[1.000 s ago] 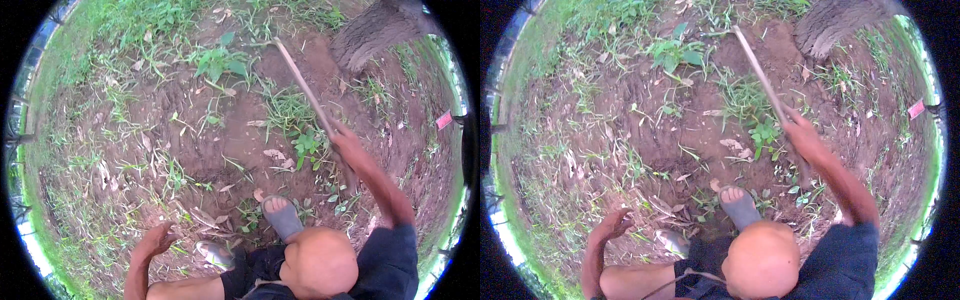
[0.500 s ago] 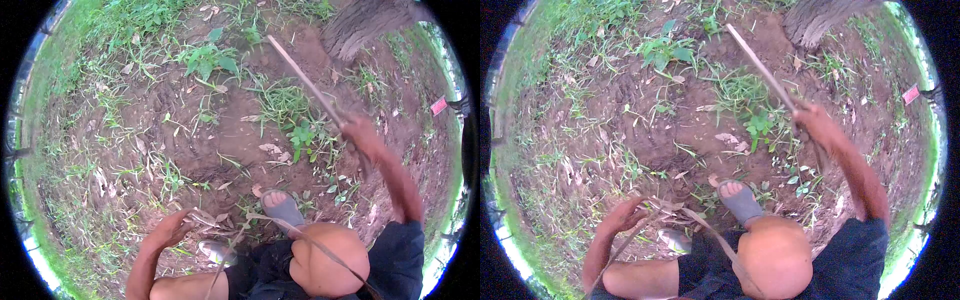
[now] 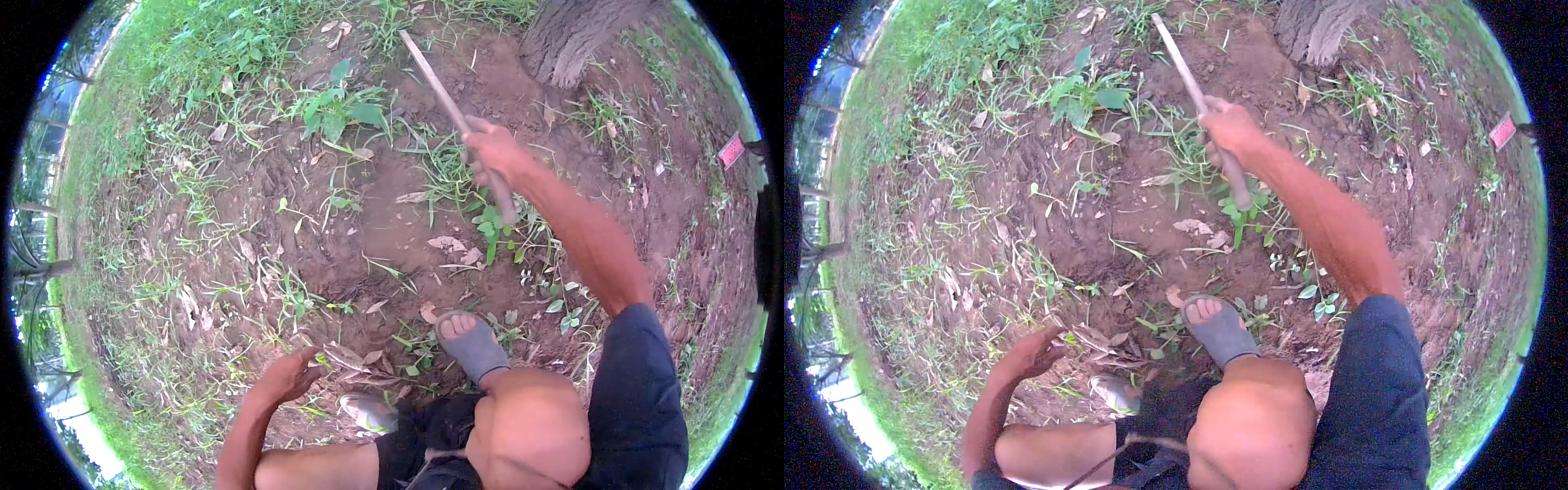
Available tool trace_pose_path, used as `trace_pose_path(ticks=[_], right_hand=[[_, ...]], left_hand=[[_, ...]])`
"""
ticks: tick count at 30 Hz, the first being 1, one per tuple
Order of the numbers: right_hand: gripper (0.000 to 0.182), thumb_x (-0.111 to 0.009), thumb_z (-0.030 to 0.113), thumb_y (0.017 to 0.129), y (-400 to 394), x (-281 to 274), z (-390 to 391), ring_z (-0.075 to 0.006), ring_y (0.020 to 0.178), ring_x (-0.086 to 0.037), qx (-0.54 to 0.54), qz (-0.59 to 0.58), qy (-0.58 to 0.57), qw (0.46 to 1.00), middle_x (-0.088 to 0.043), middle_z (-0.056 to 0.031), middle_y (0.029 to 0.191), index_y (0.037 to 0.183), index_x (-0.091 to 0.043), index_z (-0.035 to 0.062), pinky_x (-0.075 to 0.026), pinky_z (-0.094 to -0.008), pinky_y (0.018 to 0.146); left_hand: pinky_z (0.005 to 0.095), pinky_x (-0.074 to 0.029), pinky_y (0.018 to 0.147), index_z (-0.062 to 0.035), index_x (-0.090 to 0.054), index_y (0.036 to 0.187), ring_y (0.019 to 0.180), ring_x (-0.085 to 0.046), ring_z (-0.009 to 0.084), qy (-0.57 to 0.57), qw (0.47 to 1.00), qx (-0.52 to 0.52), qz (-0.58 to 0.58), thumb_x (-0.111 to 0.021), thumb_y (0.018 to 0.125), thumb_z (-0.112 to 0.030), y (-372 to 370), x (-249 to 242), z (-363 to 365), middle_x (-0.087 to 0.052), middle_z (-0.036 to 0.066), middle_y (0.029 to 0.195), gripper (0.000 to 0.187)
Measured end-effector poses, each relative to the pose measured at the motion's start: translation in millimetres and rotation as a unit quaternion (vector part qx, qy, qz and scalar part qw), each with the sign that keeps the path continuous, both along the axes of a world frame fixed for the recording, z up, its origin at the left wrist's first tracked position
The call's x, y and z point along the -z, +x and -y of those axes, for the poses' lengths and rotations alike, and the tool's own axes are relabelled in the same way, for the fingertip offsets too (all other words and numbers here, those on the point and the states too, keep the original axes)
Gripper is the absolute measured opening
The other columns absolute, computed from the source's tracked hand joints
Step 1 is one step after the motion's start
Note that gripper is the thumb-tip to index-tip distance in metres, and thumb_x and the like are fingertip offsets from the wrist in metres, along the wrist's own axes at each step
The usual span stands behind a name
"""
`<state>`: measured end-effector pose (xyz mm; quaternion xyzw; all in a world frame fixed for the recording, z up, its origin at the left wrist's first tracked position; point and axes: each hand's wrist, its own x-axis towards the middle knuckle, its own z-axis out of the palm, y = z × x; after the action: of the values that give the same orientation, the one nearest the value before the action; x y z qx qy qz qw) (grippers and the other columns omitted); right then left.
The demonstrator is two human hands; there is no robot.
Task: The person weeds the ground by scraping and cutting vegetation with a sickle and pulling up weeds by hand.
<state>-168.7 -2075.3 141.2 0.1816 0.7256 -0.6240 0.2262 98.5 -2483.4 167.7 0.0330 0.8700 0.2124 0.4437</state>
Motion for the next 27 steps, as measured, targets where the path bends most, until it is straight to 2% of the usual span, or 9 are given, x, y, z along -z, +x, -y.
trace_pose_path(ticks=[4, 7, 8, 11, 17, 20, 22, 24, 27], right_hand=[[0.059, -0.048, 0.018, 0.097, 22.9, 44.6, -29.2, -0.0121, 0.055, -0.055, 0.004, 0.041, -0.172, 0.984, -0.059, -0.0073, 0.075, 0.153, -0.028, 0.0175, -0.048, -0.0297, 0.046], [0.058, -0.047, 0.018, 0.098, 90.8, 62.8, -68.9, -0.0321, 0.075, -0.066, -0.227, -0.153, 0.305, 0.912, -0.066, -0.02, 0.092, 0.153, -0.026, 0.0172, -0.054, -0.045, 0.068], [0.059, -0.047, 0.021, 0.1, 117.8, 72.2, -93.1, -0.0276, 0.072, -0.063, -0.237, -0.173, 0.343, 0.892, -0.064, -0.0175, 0.086, 0.154, -0.025, 0.0204, -0.052, -0.0446, 0.068], [0.057, -0.045, 0.021, 0.101, 206.1, 29.1, -129.1, -0.0306, 0.076, -0.064, -0.249, 0.008, 0.316, 0.915, -0.064, -0.0219, 0.089, 0.154, -0.025, 0.0165, -0.052, -0.042, 0.073], [0.056, -0.045, 0.023, 0.101, 327.0, 8.3, -188.5, -0.0286, 0.075, -0.067, -0.266, -0.071, 0.309, 0.911, -0.067, -0.0187, 0.089, 0.153, -0.026, 0.0106, -0.053, -0.0373, 0.07], [0.057, -0.046, 0.023, 0.101, 281.1, -38.2, -145.3, -0.0232, 0.078, -0.063, -0.249, 0.037, 0.308, 0.918, -0.065, -0.0178, 0.093, 0.152, -0.029, 0.0077, -0.051, -0.0346, 0.072], [0.056, -0.048, 0.025, 0.1, 232.3, -19.2, -124.0, -0.0233, 0.078, -0.063, -0.274, -0.104, 0.31, 0.905, -0.065, -0.0192, 0.093, 0.152, -0.032, 0.0101, -0.051, -0.0372, 0.072], [0.056, -0.049, 0.024, 0.098, 164.3, -25.5, -79.6, -0.0232, 0.076, -0.063, -0.283, -0.012, 0.306, 0.909, -0.064, -0.0188, 0.089, 0.151, -0.034, 0.013, -0.051, -0.039, 0.071], [0.055, -0.05, 0.022, 0.098, 89.3, 27.0, -36.0, -0.0213, 0.069, -0.061, -0.26, -0.129, 0.263, 0.92, -0.061, -0.0123, 0.08, 0.15, -0.035, 0.0139, -0.05, -0.0366, 0.065]], left_hand=[[0.0439, -0.051, 0.089, -0.0062, -0.052, 0.133, 0.104, -0.064, 0.0387, 0.03, 0.998, -0.06, 0.016, -0.06, 0.094, -0.034, 7.4, -8.1, 4.4, -0.066, 0.023, 0.112, 0.049], [0.0431, -0.051, 0.09, -0.0049, -0.053, 0.132, 0.104, -0.065, 0.0381, 0.015, 0.996, -0.077, 0.029, -0.06, 0.094, -0.033, 14.8, -17.5, 3.1, -0.066, 0.024, 0.113, 0.048], [0.0434, -0.051, 0.09, -0.0044, -0.053, 0.131, 0.104, -0.065, 0.0386, -0.011, 0.998, -0.055, 0.013, -0.061, 0.094, -0.033, 13.2, -21.2, 1.0, -0.066, 0.024, 0.113, 0.048], [0.0451, -0.051, 0.089, -0.0027, -0.054, 0.129, 0.104, -0.065, 0.0401, -0.007, 0.997, -0.06, 0.042, -0.061, 0.093, -0.03, 14.5, -22.2, 3.5, -0.067, 0.025, 0.111, 0.046], [0.0465, -0.05, 0.086, -0.0018, -0.054, 0.128, 0.102, -0.064, 0.0416, -0.007, 0.998, -0.05, 0.042, -0.061, 0.093, -0.029, 17.4, -14.8, 6.3, -0.068, 0.024, 0.106, 0.045], [0.0474, -0.05, 0.084, -0.0021, -0.052, 0.13, 0.099, -0.064, 0.0422, 0.016, 0.999, -0.04, 0.025, -0.06, 0.093, -0.029, 12.5, -12.7, 5.2, -0.067, 0.024, 0.103, 0.046], [0.0475, -0.05, 0.084, -0.0023, -0.052, 0.13, 0.099, -0.063, 0.0429, 0.046, 0.998, -0.019, -0.025, -0.06, 0.093, -0.029, 13.0, -3.3, 8.6, -0.065, 0.026, 0.105, 0.046], [0.0464, -0.05, 0.087, -0.0042, -0.05, 0.133, 0.103, -0.063, 0.041, 0.013, 1.0, 0.007, -0.013, -0.061, 0.093, -0.028, 3.4, -11.0, -2.8, -0.065, 0.024, 0.11, 0.048], [0.045, -0.05, 0.09, -0.0065, -0.049, 0.137, 0.106, -0.064, 0.0387, 0.001, 1.0, 0.023, -0.001, -0.062, 0.093, -0.025, -3.5, -8.0, -7.4, -0.065, 0.023, 0.116, 0.049]])
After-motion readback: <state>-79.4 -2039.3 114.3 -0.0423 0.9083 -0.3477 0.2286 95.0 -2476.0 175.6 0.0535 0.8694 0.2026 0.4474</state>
